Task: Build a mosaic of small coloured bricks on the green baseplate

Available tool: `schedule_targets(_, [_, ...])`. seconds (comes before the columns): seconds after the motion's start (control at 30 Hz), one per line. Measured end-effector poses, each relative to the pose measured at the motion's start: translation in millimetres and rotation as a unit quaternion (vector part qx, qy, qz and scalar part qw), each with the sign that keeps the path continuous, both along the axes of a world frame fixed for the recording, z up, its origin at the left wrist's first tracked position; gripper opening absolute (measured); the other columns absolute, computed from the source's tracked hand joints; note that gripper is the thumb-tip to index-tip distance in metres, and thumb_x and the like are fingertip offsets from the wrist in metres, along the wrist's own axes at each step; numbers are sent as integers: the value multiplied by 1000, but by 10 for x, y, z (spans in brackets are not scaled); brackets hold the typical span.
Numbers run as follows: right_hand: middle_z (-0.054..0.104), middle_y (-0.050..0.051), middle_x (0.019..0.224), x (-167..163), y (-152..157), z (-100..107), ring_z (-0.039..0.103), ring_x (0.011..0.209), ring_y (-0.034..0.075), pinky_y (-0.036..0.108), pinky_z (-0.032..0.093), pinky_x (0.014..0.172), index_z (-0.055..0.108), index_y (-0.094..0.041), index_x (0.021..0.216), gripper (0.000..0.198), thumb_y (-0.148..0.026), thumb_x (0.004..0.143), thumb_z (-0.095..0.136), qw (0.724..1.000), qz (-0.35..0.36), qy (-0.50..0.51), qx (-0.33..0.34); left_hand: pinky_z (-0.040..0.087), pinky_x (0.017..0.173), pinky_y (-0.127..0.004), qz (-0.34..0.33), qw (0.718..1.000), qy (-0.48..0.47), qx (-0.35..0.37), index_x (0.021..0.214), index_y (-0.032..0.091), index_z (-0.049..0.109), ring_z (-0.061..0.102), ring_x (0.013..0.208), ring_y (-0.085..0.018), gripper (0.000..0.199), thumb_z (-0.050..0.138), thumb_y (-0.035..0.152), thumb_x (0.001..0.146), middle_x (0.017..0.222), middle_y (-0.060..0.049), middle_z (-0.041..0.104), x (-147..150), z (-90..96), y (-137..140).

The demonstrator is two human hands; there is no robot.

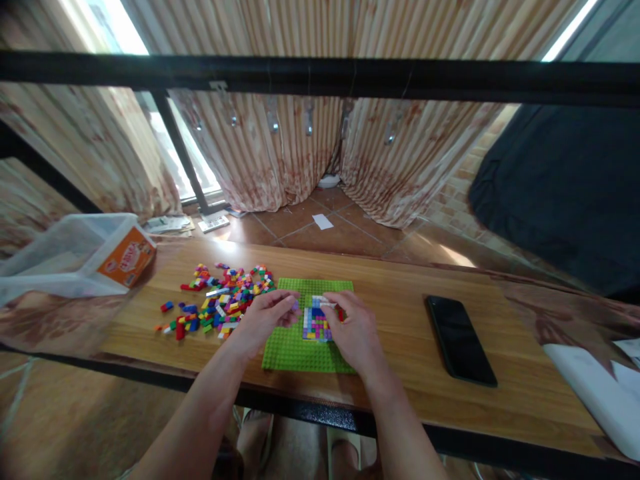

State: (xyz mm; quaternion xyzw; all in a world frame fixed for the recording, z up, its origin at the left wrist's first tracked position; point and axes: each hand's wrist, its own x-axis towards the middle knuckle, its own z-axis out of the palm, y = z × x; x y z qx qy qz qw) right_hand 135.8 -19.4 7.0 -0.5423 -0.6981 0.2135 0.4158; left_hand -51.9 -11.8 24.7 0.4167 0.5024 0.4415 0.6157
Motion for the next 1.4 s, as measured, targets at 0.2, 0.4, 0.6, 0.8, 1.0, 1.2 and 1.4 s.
schedule_targets(0.2, [69,7,94,180,60,-77,63,88,22,38,48,82,70,-21,91,22,-36,86,55,996,-58,-61,-23,40,51,-20,25,999,45,8,72,14,61,53,51,-8,25,63,39,75,59,2,59,-68,-18,41])
schedule_targets(0.4, [68,6,92,212,77,-139,62,85,21,36,46,77,71,-23,91,23,-37,86,54,994,-40,-91,-41,36,50,-21,-10,993,102,51,70,15,63,48,51,-9,18,63,33,73,54,3,54,-67,-68,44])
schedule_targets(0.6, [64,4,83,244,146,-122,59,81,20,35,45,75,67,-22,81,20,-32,88,52,995,12,-97,-32,33,51,-21,-114,977,131,123,72,16,66,44,54,-10,23,58,35,79,59,2,55,24,-148,-4])
schedule_targets(0.8, [62,5,82,273,161,-142,58,82,22,36,45,77,62,-22,78,17,-30,88,51,994,23,-108,-5,38,56,-23,-141,956,209,152,81,15,73,53,61,-14,23,57,32,80,69,-2,66,71,-184,-38])
schedule_targets(1.0, [63,4,80,302,142,-130,59,79,20,34,45,75,62,-21,81,18,-33,90,51,996,11,-83,-3,40,56,-23,-147,948,232,163,81,15,74,56,62,-15,26,54,32,82,70,-3,68,78,-171,-51])
schedule_targets(1.2, [70,4,82,407,85,-102,63,74,19,30,47,70,65,-20,86,26,-44,88,54,999,-49,16,-14,42,59,-23,-149,933,273,182,89,16,72,59,66,-15,26,54,34,84,75,-3,69,43,-161,-53])
schedule_targets(1.4, [70,6,73,528,4,-104,63,65,21,30,37,58,67,-21,81,21,-38,87,56,932,-264,-225,-100,41,59,-23,-85,937,285,184,82,15,67,57,64,-13,17,57,30,81,69,-1,64,15,-112,-23])
